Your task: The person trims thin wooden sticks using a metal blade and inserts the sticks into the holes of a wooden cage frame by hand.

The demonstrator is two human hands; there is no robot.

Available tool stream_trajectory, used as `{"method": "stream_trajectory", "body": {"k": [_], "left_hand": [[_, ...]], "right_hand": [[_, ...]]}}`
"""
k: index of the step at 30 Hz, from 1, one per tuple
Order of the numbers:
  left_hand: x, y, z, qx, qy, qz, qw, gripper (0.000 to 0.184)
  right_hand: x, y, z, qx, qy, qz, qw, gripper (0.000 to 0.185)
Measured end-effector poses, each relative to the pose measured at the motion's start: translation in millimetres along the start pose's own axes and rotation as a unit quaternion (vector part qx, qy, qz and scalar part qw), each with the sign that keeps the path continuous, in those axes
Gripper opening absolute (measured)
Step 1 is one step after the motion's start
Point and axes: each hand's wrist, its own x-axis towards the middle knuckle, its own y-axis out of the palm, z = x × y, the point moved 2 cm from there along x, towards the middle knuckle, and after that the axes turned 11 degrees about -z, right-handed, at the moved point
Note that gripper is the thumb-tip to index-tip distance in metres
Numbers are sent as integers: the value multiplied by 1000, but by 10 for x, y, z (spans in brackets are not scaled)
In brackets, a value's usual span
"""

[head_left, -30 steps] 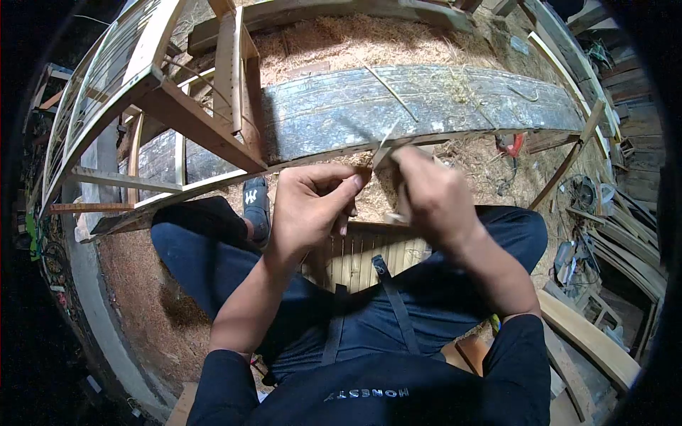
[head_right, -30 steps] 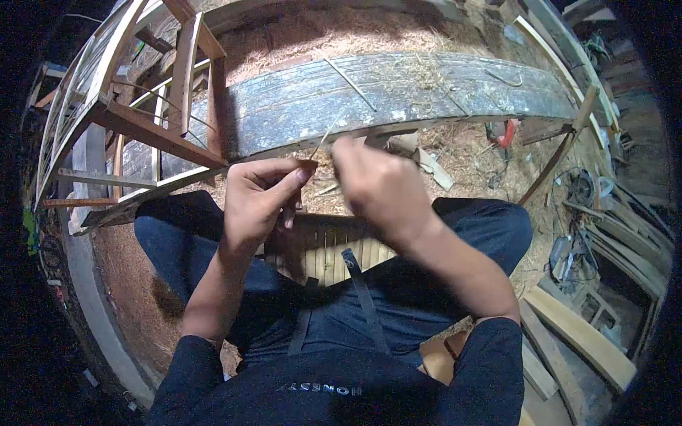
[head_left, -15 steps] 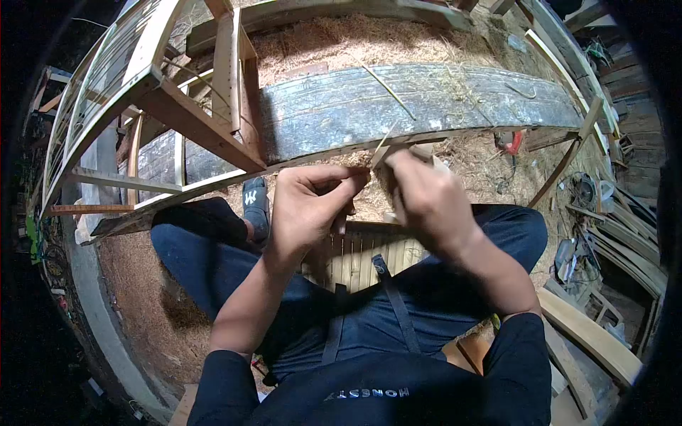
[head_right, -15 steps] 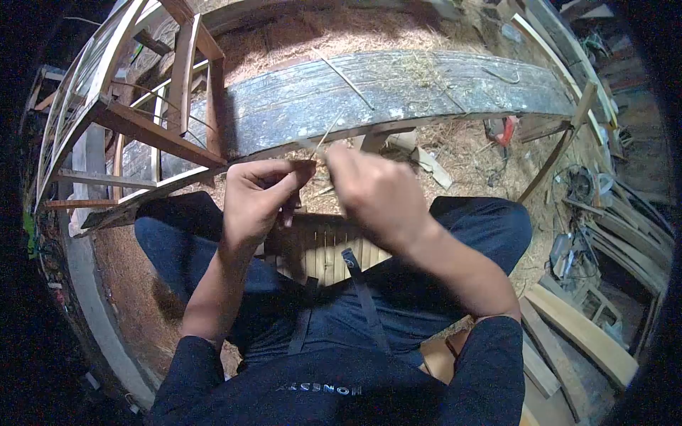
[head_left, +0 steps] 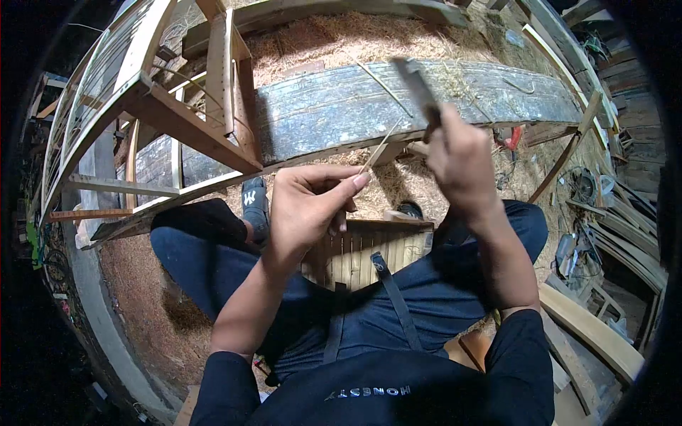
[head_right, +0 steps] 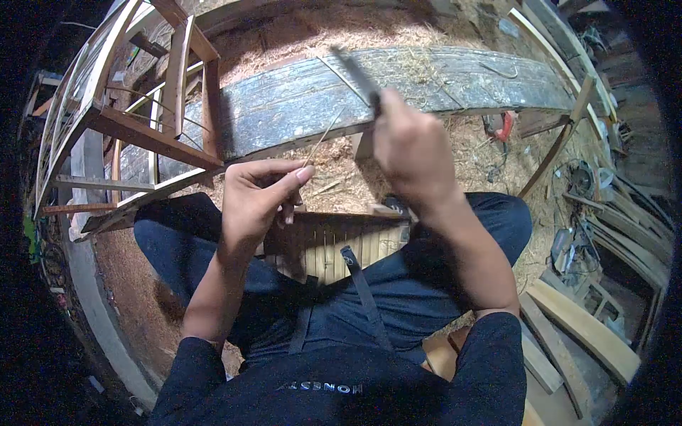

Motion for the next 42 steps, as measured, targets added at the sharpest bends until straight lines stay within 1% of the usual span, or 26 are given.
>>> {"method": "stream_trajectory", "body": {"k": [1, 2, 3, 4, 6, 7, 8, 10, 15, 17, 19, 20, 21, 22, 24, 25, 26, 28, 29, 33, 35, 36, 37, 38, 40, 42], "left_hand": [[6, -1, 26, -1, 11, 2, 1000, 17], [4, -2, 12, -4, 11, 1, 1000, 17], [-2, 2, -7, 2, 1, 4, 1000, 17], [-3, 9, -12, 9, -9, 7, 1000, 17], [-1, 24, 4, 5, -10, 9, 1000, 17], [-3, 29, 11, 2, -11, 10, 1000, 17], [-8, 35, 9, 3, -12, 11, 1000, 17], [-25, 39, -2, 15, -16, 14, 1000, 16], [-18, 28, 11, 22, -16, 29, 999, 18], [-9, 11, 44, 19, -13, 42, 999, 19], [-15, -11, 79, -31, -5, 91, 995, 19], [-14, -25, 70, -32, -4, 91, 995, 19], [-16, -38, 58, -32, -15, 96, 995, 20], [-18, -45, 51, -32, -25, 102, 994, 20], [-18, -49, 51, -21, -25, 97, 995, 20], [-19, -48, 54, -11, -24, 93, 995, 20], [-23, -45, 50, -11, -25, 92, 995, 20], [-30, -45, 42, 0, -31, 83, 996, 19], [-31, -42, 44, 0, -31, 83, 996, 19], [-18, -46, 48, 2, -22, 72, 997, 19], [-11, -42, 54, 0, -25, 70, 997, 19], [-9, -39, 53, -2, -27, 69, 997, 19], [-6, -38, 50, -3, -28, 69, 997, 19], [4, -50, 72, -2, -28, 68, 997, 19], [16, -73, 112, -23, 4, 92, 995, 19], [-13, -67, 58, -26, -8, 86, 996, 19]], "right_hand": [[40, -44, -29, 68, 84, -2, 994, 13], [86, -94, -34, 135, 167, -2, 977, 18], [76, -101, -54, 238, 252, 6, 938, 23], [71, -96, -36, 236, 251, 7, 939, 23], [31, -9, 27, 385, 342, 67, 855, 20], [0, 27, 31, 401, 360, 76, 839, 19], [-11, 32, 35, 401, 362, 75, 838, 19], [-39, 60, 63, 398, 361, 135, 832, 20], [-8, 4, 78, 387, 378, 132, 831, 21], [-7, 10, 17, 404, 378, 91, 828, 22], [9, 7, -29, 399, 382, 75, 830, 22], [13, 0, -51, 395, 385, 60, 832, 23], [11, -5, -66, 370, 377, 69, 846, 26], [3, 9, -69, 370, 376, 70, 846, 26], [-32, 41, -66, 344, 321, 58, 880, 30], [-63, 70, -57, 305, 284, 56, 907, 33], [-79, 79, -66, 305, 285, 56, 907, 33], [-87, 75, -63, 216, 210, 52, 952, 34], [-88, 74, -49, 198, 218, 52, 954, 29], [-170, 80, 22, 207, 233, 69, 948, 32], [-223, 67, 87, 167, 104, 109, 974, 15], [-263, 58, 124, 146, 39, 128, 980, 16], [-314, 68, 200, 156, -10, 136, 978, 28], [-370, 61, 290, 141, 3, 183, 973, 22], [-410, 69, 330, 152, -5, 204, 967, 16], [-341, 46, 269, 127, 11, 186, 974, 14]]}}
